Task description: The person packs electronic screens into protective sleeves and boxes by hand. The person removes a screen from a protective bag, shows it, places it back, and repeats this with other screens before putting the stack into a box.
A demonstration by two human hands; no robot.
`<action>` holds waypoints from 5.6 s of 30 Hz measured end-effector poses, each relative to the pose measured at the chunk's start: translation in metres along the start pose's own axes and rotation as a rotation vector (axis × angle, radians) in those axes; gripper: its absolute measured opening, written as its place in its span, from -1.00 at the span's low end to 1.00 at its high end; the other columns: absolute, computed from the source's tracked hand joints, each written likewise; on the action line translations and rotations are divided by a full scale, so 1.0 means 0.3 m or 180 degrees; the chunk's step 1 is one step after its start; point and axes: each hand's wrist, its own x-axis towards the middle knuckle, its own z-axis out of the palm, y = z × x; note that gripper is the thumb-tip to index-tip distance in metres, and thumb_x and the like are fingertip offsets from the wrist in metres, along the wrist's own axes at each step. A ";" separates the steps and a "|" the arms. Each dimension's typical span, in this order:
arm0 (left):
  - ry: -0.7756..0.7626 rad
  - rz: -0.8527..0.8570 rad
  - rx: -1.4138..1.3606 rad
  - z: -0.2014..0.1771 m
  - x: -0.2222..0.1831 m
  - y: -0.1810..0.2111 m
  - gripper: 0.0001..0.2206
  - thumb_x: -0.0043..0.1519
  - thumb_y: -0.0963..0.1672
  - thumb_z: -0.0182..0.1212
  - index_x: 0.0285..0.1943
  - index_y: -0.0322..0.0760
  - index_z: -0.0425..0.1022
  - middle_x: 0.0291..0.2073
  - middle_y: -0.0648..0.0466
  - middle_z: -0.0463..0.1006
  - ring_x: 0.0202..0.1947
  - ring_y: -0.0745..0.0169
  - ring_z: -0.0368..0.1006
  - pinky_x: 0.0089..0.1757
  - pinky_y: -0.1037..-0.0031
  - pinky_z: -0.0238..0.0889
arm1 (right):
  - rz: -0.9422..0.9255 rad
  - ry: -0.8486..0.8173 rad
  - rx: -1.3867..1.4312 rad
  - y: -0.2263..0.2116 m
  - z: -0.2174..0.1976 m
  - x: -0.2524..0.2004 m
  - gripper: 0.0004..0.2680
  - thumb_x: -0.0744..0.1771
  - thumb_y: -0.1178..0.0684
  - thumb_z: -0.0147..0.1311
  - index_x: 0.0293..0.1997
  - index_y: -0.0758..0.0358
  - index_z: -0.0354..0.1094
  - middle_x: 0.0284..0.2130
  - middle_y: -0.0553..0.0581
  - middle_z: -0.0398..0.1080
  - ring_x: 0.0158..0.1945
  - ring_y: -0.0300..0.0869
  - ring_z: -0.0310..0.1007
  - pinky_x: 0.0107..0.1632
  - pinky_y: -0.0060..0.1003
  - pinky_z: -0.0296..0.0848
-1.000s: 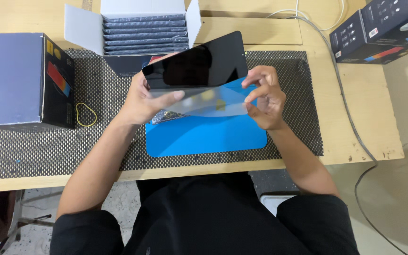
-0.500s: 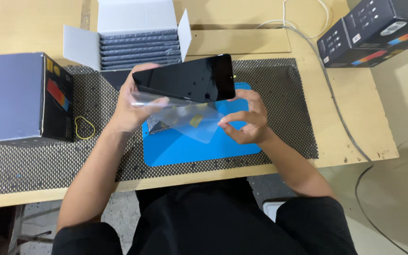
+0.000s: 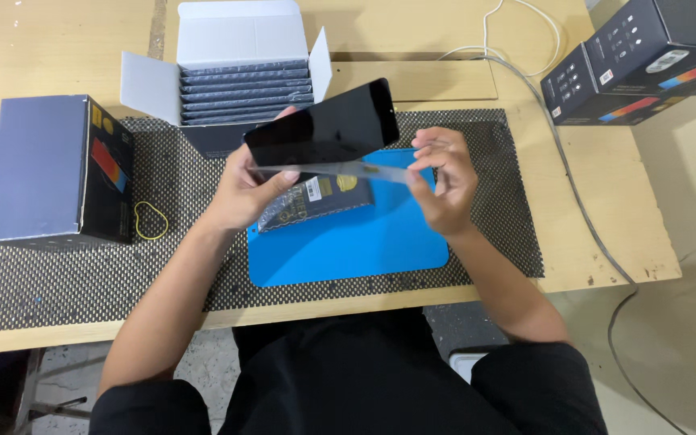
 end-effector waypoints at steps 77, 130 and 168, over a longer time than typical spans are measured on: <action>0.0496 -0.0770 0.0266 0.184 -0.104 -0.099 -0.50 0.51 -0.02 -0.34 0.49 -0.44 0.23 -0.07 -0.25 0.59 -0.09 0.06 0.51 -0.10 0.13 0.47 | 0.0877 -0.1580 0.0070 -0.061 0.127 -0.080 -0.83 0.33 0.06 0.17 -0.02 0.18 0.46 -0.70 0.02 0.38 -0.71 -0.23 0.23 -0.55 -0.37 0.24; 0.0084 -0.1019 0.0556 0.070 -0.117 -0.253 -0.87 0.30 -0.17 0.31 -0.25 -0.38 0.69 -0.53 -0.11 0.65 -0.40 0.46 0.36 -0.52 0.55 0.37 | 0.2188 -0.1083 0.1416 -0.035 0.100 -0.074 -0.87 0.32 0.25 0.18 -0.07 0.39 0.52 -0.41 0.25 0.55 -0.35 -0.16 0.55 -0.33 -0.26 0.58; -0.0879 -0.0608 0.1083 0.098 -0.066 -0.005 -0.32 0.37 0.16 -0.28 0.54 -0.33 -0.04 0.17 -0.26 0.33 0.24 -0.27 0.33 0.14 0.00 0.15 | 0.1746 -0.2817 0.2081 0.091 0.002 -0.109 -0.63 0.25 0.12 0.05 0.19 0.36 0.43 -0.36 0.29 0.61 -0.30 -0.15 0.60 -0.19 -0.27 0.55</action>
